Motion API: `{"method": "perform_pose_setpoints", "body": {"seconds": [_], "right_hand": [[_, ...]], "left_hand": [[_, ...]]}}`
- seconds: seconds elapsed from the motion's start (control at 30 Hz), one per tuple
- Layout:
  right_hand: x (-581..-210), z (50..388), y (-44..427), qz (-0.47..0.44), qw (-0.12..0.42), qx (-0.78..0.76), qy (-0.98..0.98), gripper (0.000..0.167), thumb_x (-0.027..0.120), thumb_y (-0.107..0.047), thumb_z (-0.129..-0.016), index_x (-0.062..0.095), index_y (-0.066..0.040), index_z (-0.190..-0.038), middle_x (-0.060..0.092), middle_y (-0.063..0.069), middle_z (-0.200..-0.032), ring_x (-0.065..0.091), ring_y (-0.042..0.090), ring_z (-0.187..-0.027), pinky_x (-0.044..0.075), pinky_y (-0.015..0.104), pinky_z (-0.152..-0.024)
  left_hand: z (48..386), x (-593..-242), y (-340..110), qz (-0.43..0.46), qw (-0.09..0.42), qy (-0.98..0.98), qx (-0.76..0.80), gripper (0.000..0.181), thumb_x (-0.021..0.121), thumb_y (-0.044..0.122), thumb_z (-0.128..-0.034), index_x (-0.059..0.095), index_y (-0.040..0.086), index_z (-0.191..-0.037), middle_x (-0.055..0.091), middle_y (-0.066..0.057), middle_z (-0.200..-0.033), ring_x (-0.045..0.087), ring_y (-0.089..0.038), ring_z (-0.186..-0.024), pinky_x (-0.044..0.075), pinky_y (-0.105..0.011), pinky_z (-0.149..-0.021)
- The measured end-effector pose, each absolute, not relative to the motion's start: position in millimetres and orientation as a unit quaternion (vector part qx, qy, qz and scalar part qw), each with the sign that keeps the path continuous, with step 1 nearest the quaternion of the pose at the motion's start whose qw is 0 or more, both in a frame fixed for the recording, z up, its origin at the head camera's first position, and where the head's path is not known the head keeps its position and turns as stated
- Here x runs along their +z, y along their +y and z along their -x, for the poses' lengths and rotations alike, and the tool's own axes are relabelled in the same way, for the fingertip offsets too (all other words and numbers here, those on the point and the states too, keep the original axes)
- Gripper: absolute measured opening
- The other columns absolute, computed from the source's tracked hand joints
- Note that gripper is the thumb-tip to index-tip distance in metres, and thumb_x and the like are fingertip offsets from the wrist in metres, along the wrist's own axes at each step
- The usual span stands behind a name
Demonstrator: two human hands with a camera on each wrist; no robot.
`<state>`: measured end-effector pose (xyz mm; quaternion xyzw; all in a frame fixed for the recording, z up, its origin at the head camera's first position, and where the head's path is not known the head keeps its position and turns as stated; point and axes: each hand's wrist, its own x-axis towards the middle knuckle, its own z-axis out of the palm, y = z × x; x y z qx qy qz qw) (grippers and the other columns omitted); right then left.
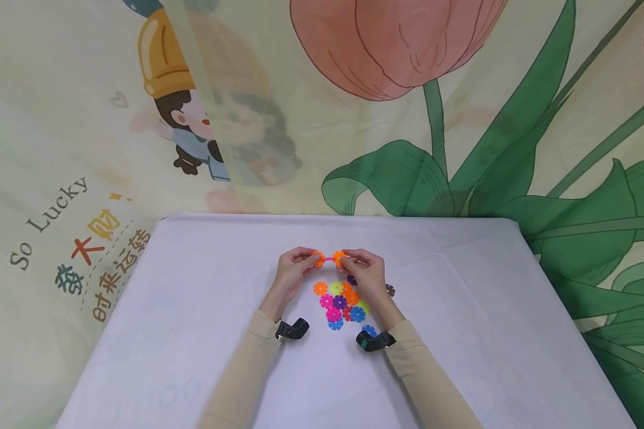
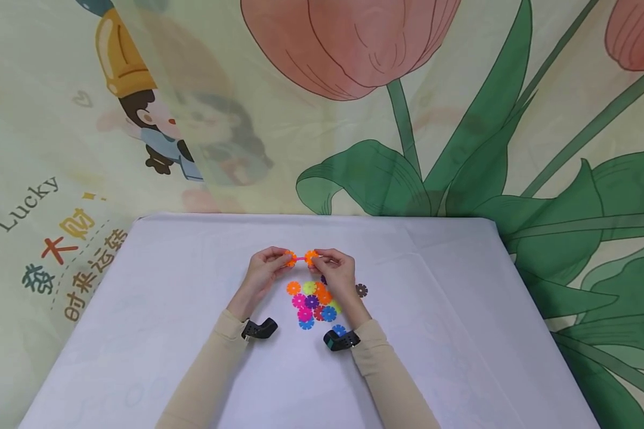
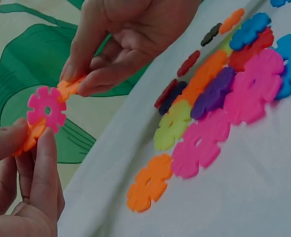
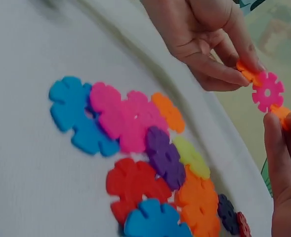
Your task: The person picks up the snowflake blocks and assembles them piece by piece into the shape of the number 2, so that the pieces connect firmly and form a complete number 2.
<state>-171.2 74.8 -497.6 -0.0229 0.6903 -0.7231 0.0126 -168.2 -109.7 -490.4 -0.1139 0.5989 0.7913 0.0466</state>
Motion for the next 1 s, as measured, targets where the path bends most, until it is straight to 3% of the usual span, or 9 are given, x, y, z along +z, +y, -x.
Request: {"method": "perform_pose_setpoints", "body": {"seconds": [0.33,0.53,0.7,0.83,1.0], "right_hand": [[-493.6,170.2,77.5,0.073,0.017,-0.727,0.683,0.021,0.069,-0.004,-0.091,0.069,0.008,-0.108,0.069,0.022,-0.093,0.073,0.021,-0.076,0.057,0.029,-0.077],[-492.6,172.9,80.4,0.079,0.041,-0.715,0.693,0.025,0.069,-0.006,-0.092,0.068,0.007,-0.113,0.068,0.022,-0.095,0.072,0.032,-0.080,0.057,0.029,-0.076],[-497.3,171.8,80.1,0.056,0.063,-0.706,0.703,0.026,0.068,-0.009,-0.094,0.068,0.002,-0.117,0.063,0.012,-0.095,0.073,0.022,-0.080,0.057,0.030,-0.076],[-499.5,170.9,81.2,0.051,0.059,-0.707,0.703,0.031,0.067,-0.010,-0.094,0.064,0.002,-0.123,0.062,0.014,-0.095,0.073,0.021,-0.080,0.057,0.031,-0.076],[-499.8,172.4,82.4,0.049,0.048,-0.718,0.692,0.022,0.068,-0.009,-0.093,0.067,0.003,-0.111,0.066,0.015,-0.096,0.073,0.024,-0.079,0.057,0.030,-0.076]], "left_hand": [[163.3,-493.1,-107.3,0.098,0.028,0.611,0.785,0.010,0.067,0.000,-0.0912,0.065,-0.006,-0.099,0.068,-0.007,-0.086,0.067,-0.016,-0.077,0.057,-0.029,-0.079],[167.2,-490.7,-109.3,0.046,0.082,0.641,0.762,0.010,0.061,0.003,-0.0959,0.060,-0.006,-0.101,0.061,-0.007,-0.091,0.065,-0.017,-0.081,0.057,-0.030,-0.080],[169.1,-489.1,-109.0,0.042,0.105,0.655,0.748,0.012,0.060,0.005,-0.0970,0.062,-0.006,-0.103,0.060,-0.009,-0.093,0.067,-0.016,-0.080,0.055,-0.032,-0.084],[168.4,-488.8,-109.2,0.047,0.106,0.652,0.749,0.014,0.060,0.006,-0.0972,0.062,-0.006,-0.104,0.060,-0.008,-0.093,0.067,-0.016,-0.082,0.055,-0.033,-0.086],[167.7,-488.9,-109.2,0.032,0.122,0.642,0.756,0.016,0.060,0.005,-0.0969,0.061,-0.006,-0.109,0.065,-0.006,-0.092,0.067,-0.018,-0.082,0.056,-0.031,-0.081]]}}
